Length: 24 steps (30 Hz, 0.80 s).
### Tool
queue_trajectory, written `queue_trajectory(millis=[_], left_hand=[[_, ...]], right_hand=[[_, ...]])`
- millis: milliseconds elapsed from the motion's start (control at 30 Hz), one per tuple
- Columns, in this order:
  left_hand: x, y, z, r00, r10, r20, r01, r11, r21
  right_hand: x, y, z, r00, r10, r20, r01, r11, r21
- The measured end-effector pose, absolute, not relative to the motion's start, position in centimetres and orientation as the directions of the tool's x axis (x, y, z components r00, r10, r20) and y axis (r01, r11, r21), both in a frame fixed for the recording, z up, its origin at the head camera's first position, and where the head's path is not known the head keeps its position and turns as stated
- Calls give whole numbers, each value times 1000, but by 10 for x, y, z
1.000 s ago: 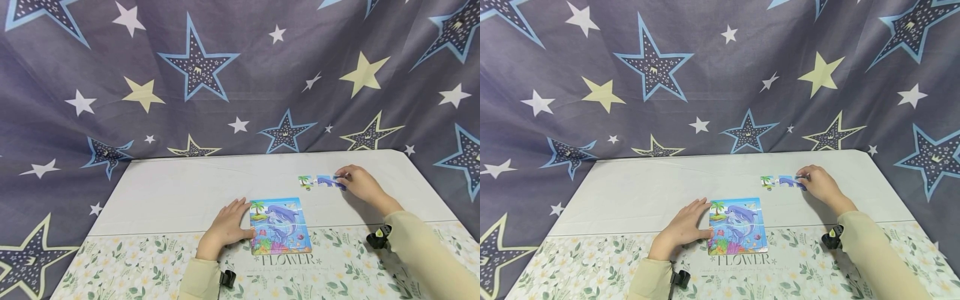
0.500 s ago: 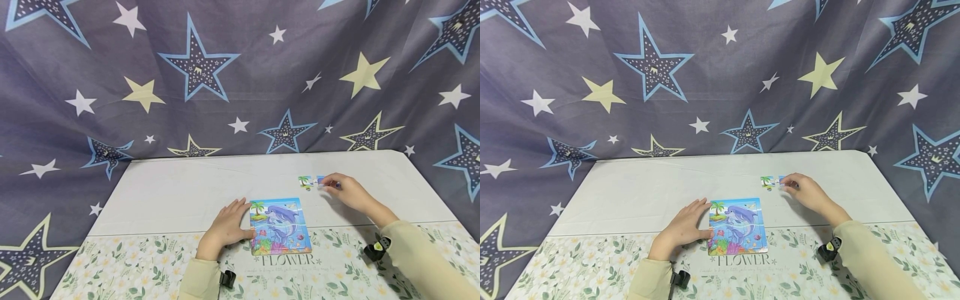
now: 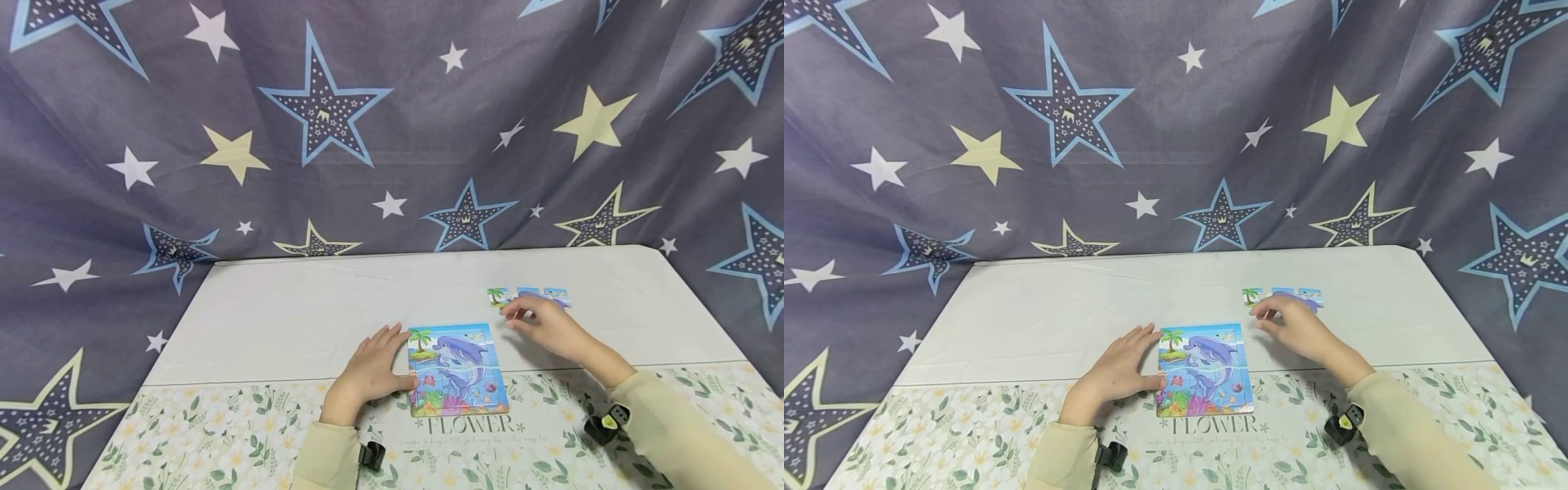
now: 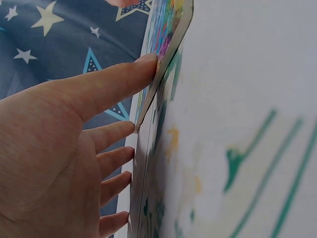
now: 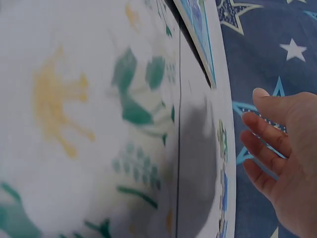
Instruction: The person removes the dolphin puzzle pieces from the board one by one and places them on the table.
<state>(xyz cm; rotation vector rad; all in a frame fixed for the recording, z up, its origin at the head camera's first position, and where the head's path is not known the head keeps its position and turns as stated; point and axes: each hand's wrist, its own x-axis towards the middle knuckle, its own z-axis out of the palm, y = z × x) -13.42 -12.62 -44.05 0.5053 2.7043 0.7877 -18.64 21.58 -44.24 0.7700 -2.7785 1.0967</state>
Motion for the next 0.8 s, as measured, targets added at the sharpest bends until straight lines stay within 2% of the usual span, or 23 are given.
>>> queue_trajectory(millis=[800], left_hand=[[-135,-126,-442,-898,407,-167,263,800,539]], right_hand=[[-161,163,-436,-810,-565,157,-516,558,-650]])
